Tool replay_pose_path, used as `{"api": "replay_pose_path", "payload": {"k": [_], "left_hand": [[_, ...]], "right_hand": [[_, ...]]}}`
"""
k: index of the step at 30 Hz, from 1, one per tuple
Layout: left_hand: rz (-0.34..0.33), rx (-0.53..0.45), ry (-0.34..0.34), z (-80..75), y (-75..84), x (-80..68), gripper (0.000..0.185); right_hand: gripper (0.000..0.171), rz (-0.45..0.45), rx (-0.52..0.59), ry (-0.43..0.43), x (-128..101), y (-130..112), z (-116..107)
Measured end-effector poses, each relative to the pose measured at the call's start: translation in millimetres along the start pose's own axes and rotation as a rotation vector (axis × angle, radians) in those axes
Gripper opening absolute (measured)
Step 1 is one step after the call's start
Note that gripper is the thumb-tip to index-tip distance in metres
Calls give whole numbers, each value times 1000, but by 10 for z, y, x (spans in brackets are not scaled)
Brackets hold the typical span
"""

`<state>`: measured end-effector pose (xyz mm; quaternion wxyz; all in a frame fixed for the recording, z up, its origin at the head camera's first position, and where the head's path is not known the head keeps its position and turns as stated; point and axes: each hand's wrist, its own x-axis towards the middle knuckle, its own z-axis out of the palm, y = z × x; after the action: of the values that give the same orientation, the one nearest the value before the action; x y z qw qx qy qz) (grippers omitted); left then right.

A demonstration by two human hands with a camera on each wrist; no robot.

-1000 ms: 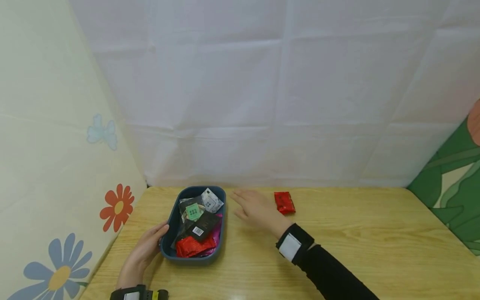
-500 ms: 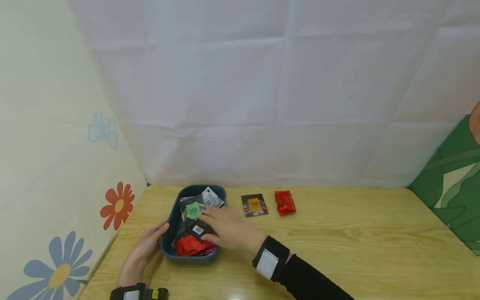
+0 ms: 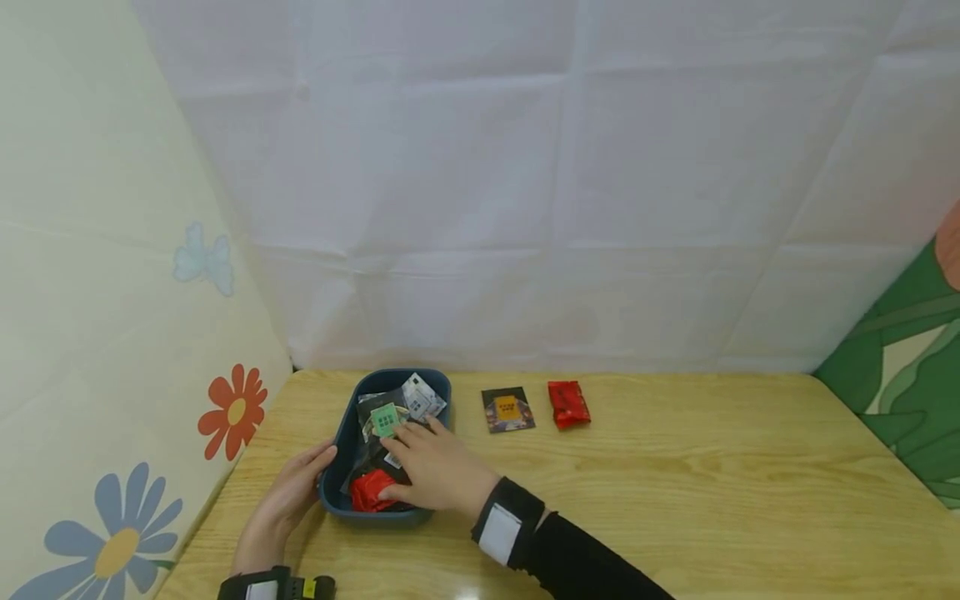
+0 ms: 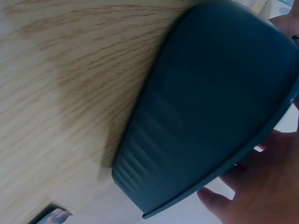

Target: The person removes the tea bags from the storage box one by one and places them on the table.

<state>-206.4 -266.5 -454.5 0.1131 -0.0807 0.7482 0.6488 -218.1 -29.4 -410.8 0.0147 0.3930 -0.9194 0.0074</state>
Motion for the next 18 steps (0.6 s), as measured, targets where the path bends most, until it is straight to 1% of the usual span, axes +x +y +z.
{"api": "replay_pose_path", "payload": {"k": [5, 8, 11, 18], "left_hand": [[-9, 6, 7, -1, 4, 2, 62], [-9, 13, 7, 2, 18, 2, 63], [-5, 19, 3, 4, 27, -2, 63], [7, 22, 4, 7, 26, -17, 61]], "right_hand": [[72, 39, -7, -33, 25, -5, 44], [68, 41, -31, -24, 29, -5, 54], [60, 28, -71, 11, 28, -7, 54], [37, -25, -182, 147, 27, 9, 92]]}}
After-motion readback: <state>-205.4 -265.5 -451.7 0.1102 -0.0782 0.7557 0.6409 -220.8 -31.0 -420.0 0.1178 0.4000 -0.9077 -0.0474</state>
